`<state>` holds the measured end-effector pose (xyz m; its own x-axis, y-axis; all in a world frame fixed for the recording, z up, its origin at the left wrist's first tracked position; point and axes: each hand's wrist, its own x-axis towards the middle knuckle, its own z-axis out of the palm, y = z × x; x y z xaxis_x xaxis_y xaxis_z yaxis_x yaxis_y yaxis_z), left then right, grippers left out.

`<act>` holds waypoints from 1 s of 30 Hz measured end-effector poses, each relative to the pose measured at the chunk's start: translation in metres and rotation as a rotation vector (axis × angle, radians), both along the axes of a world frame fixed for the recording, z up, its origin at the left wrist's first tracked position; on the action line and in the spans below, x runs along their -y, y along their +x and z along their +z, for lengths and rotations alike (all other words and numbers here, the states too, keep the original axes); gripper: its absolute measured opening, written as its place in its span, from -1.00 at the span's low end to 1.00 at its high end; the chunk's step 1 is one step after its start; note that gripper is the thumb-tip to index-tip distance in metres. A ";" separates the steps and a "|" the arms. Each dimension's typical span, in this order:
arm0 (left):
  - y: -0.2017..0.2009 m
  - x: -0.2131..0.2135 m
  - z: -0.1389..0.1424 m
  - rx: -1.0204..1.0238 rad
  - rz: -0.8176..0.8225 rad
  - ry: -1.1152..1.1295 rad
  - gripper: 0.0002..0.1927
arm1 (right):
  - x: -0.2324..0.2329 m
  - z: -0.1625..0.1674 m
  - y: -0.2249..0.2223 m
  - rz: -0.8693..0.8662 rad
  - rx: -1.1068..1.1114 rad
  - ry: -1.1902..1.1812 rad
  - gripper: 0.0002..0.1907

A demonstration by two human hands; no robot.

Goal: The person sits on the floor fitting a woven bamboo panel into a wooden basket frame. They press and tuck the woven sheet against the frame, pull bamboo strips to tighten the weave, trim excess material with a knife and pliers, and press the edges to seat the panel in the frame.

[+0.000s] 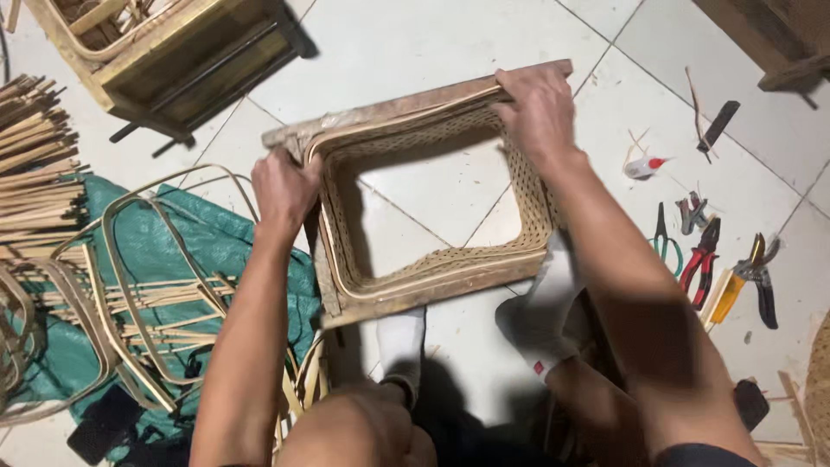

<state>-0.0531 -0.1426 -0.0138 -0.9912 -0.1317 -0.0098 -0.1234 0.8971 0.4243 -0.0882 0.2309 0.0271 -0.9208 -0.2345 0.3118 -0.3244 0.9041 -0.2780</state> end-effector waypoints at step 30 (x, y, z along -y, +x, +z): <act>-0.035 -0.196 -0.010 -0.479 -0.523 -0.098 -0.73 | -0.038 0.005 0.054 -0.433 0.402 0.408 -0.75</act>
